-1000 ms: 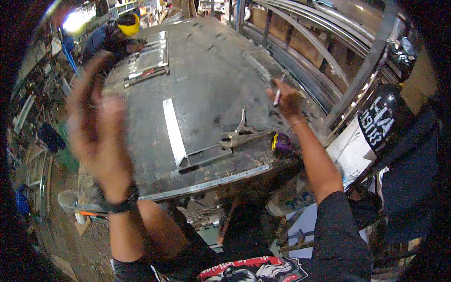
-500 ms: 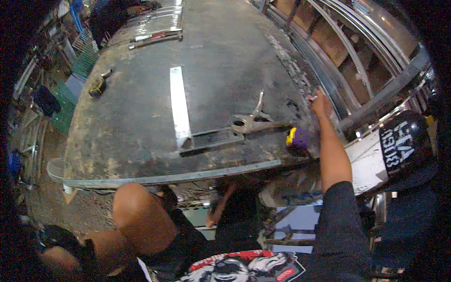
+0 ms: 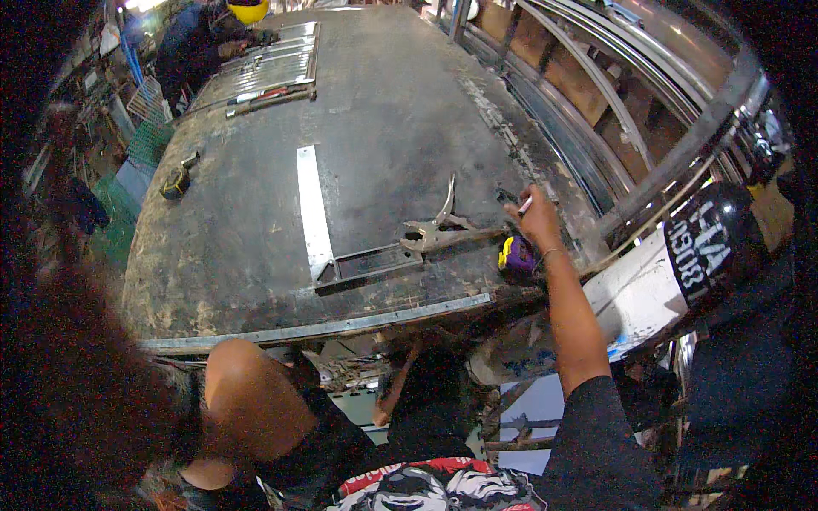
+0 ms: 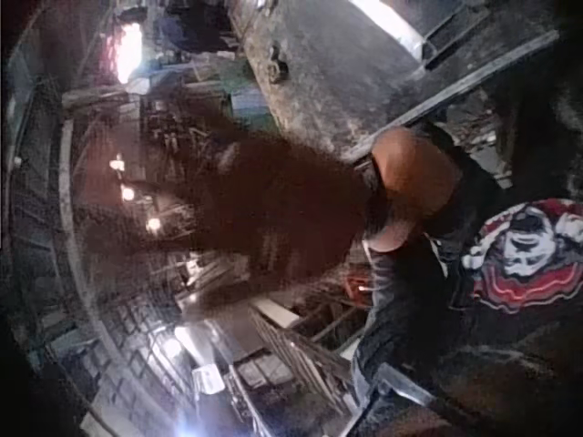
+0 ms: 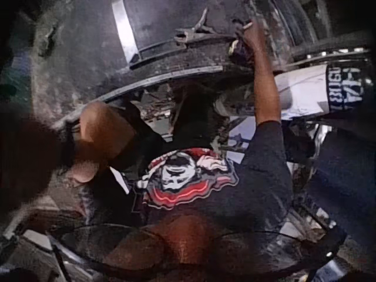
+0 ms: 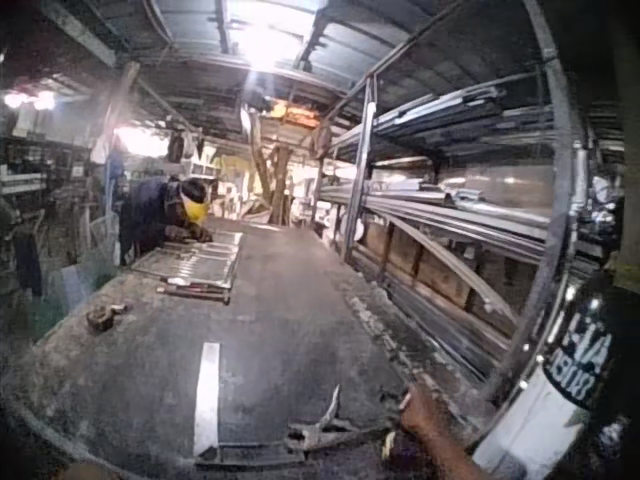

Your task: The person measures a metal bar on a workbench using a tape measure and marks it with a marker. They repeatedly measure and mark the bar at different points.

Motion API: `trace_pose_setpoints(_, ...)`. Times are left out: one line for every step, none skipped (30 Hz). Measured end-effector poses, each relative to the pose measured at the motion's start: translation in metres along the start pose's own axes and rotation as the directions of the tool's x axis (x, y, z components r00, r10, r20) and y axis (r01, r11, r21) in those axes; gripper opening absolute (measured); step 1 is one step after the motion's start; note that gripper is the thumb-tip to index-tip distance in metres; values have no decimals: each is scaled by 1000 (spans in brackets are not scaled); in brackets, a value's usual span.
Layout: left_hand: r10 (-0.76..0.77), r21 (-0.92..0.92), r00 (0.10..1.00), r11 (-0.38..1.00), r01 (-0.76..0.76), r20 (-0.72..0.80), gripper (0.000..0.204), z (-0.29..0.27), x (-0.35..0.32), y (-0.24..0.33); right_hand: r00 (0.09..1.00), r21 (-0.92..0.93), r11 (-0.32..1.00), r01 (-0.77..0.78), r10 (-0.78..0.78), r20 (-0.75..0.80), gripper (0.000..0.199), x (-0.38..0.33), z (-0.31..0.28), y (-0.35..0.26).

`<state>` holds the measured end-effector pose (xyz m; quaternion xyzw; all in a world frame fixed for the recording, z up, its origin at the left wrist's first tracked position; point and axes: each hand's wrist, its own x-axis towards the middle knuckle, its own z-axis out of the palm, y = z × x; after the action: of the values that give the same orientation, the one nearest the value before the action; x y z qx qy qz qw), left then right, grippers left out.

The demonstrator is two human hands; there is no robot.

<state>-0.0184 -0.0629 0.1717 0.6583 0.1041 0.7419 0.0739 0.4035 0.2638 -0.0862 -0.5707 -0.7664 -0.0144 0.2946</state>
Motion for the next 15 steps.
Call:
trace_pose_setpoints(-38,24,998,999,39,-57,60,-2,-7,-9,1000,-22,999,-26,26,-4,35,-4,3,-3)
trace_pose_setpoints(-89,48,990,994,95,-107,61,-4,-17,-20,999,-36,998,-49,48,-3,35,-7,6,-7)
trace_pose_setpoints(-138,45,975,988,147,-176,61,-3,-28,-32,996,-57,994,-90,91,6,35,-8,6,-10)
trace_pose_setpoints(-323,184,935,920,346,-146,62,0,-43,-44,997,-12,997,-79,79,-11,35,-7,4,-14)
trace_pose_setpoints(-457,396,883,795,460,-109,54,2,-55,-52,996,22,996,-87,88,-17,35,-8,-1,-20)
trace_pose_setpoints(-556,413,825,732,542,-98,43,8,-71,-52,992,35,991,-126,126,2,36,-8,-9,-28)
trace_pose_setpoints(-594,522,804,684,511,-8,41,10,-78,-58,997,165,984,-69,74,-28,35,-10,-21,-39)
trace_pose_setpoints(-579,587,815,668,458,23,38,15,-84,-60,998,278,960,-39,51,-35,34,-14,-35,-55)
trace_pose_setpoints(-559,612,825,681,401,82,44,18,-87,-62,998,392,920,-29,46,-32,34,-17,-48,-75)
trace_pose_setpoints(-552,624,825,688,370,120,47,23,-90,-62,999,447,893,46,-42,-19,32,-23,-61,-99)
trace_pose_setpoints(-513,636,843,707,310,159,51,30,-93,-62,995,505,859,87,-104,6,31,-35,-74,-123)
trace_pose_setpoints(-503,663,839,703,257,209,54,36,-94,-63,983,572,808,142,-184,17,29,-48,-85,-148)
trace_pose_setpoints(-479,692,840,697,188,253,57,42,-97,-64,973,656,749,97,-211,97,29,-63,-95,-172)
trace_pose_setpoints(-449,700,846,701,134,287,54,47,-102,-63,953,739,672,58,-258,159,29,-78,-104,-194)
trace_pose_setpoints(-420,710,848,700,76,323,51,51,-107,-64,924,815,579,17,-321,209,28,-90,-112,-213)
